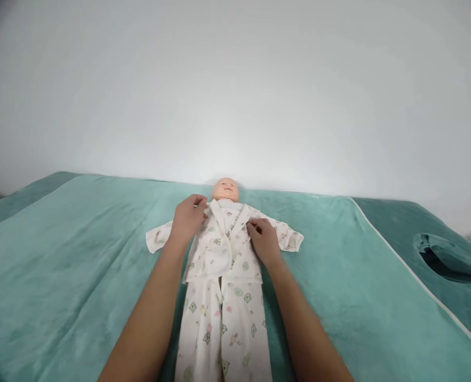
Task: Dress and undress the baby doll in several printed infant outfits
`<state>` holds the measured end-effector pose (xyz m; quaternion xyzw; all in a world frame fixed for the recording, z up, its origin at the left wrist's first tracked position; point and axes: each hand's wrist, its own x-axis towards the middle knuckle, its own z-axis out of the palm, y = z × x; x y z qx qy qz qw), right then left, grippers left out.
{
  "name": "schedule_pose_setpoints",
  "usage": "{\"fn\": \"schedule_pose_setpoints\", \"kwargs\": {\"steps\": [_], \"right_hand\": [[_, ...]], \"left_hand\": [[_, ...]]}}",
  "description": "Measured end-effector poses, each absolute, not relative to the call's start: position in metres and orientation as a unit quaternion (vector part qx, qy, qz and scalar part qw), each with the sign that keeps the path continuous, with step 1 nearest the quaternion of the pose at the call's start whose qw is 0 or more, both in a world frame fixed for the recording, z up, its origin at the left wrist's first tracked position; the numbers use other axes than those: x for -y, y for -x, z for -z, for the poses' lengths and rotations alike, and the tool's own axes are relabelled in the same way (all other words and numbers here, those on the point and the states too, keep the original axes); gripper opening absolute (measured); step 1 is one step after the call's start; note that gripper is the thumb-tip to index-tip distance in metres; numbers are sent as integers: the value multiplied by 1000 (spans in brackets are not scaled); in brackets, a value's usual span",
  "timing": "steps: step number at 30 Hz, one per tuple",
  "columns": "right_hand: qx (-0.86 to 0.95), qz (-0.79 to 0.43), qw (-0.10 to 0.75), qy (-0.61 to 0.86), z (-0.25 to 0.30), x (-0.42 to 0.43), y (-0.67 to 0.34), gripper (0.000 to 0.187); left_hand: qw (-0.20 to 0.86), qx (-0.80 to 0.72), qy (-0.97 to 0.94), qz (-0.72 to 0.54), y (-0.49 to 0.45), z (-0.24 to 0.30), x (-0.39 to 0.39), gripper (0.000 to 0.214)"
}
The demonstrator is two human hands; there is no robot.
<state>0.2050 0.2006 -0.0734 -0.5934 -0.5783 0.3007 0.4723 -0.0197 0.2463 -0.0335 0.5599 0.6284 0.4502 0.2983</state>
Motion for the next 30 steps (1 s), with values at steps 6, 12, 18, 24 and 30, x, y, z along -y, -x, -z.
{"fn": "schedule_pose_setpoints", "kwargs": {"steps": [6,12,18,24,30], "right_hand": [[658,-229,403,593,50,-213,-189,34],[688,-312,417,506,44,-238,-164,33],[605,-311,491,544,66,-246,-167,33],[612,-317,402,602,54,-254,-163,41],[631,-280,340,638,46,-267,-159,24]], "left_hand": [[335,-484,-623,-515,6,39,-245,32],[344,-449,-634,-527,-7,30,-238,30],[219,-533,-679,-455,-6,45,-250,32],[253,-536,-691,-414,-9,55,-260,31],[279,-541,-650,-455,-11,49,-258,17]]}}
